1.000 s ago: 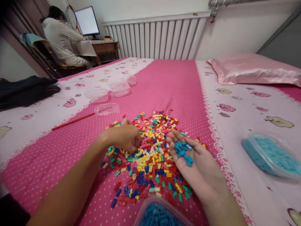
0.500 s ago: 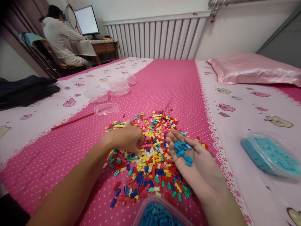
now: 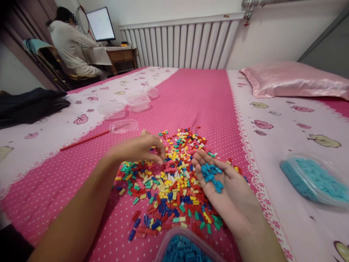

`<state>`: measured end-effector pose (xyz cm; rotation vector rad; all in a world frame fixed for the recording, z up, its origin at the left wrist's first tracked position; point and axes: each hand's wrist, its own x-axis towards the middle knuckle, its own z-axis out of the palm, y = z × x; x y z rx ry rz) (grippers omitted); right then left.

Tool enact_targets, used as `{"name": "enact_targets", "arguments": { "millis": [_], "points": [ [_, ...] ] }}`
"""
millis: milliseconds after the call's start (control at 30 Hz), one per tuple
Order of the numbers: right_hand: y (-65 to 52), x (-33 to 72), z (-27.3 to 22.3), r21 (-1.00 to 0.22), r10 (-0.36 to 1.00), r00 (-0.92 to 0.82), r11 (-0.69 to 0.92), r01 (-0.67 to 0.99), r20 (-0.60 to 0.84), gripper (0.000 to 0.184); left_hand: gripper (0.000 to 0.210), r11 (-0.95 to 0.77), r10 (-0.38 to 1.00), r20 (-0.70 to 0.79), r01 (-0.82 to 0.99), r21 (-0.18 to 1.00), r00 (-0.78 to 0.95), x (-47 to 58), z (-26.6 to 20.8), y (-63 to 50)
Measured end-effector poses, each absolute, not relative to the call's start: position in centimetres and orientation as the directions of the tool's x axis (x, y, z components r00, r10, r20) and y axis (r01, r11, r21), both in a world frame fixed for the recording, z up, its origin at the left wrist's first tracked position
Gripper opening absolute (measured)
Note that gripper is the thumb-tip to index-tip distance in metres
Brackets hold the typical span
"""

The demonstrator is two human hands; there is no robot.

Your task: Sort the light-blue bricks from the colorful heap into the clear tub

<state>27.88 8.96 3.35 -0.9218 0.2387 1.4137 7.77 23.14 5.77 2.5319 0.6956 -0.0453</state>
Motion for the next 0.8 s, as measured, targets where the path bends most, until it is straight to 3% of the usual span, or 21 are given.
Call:
{"name": "enact_targets", "arguments": {
  "millis": [100, 200, 367, 633, 700, 800],
  "points": [
    [8.9, 27.1, 3.5, -0.342, 0.759, 0.109, -0.157, -0.926, -0.642, 0.038, 0.024, -0.797, 0.406, 0.206, 0.235, 0.557, 0.89, 9.3, 6.2, 21.7],
    [8.7, 26.2, 3.6, -0.266, 0.795, 0.027, -0.17, -0.949, -0.606, 0.042, 0.023, -0.854, 0.34, 0.414, 0.092, 0.512, 0.845, 11.8, 5.7, 19.3],
    [8.9, 26.5, 2.3, -0.327, 0.818, 0.052, -0.17, -0.929, -0.573, 0.041, 0.02, -0.95, 0.181, 0.371, 0.064, 0.306, 0.911, 13.4, 4.6, 17.4],
    [9.4, 27.8, 0.0, -0.391, 0.878, -0.061, -0.273, -0.879, -0.475, 0.023, 0.033, -0.949, 0.245, 0.363, 0.145, 0.279, 0.899, 12.8, 4.6, 17.7],
    [9.2, 27.6, 0.4, -0.361, 0.856, -0.036, -0.255, -0.897, -0.516, 0.024, 0.037, -0.953, 0.226, 0.389, 0.12, 0.277, 0.893, 12.5, 5.0, 18.1],
    [8.8, 27.2, 1.6, -0.204, 0.799, -0.021, -0.179, -0.962, -0.6, 0.029, 0.035, -0.94, 0.245, 0.409, 0.112, 0.322, 0.879, 10.5, 6.0, 19.9]
  ]
}}
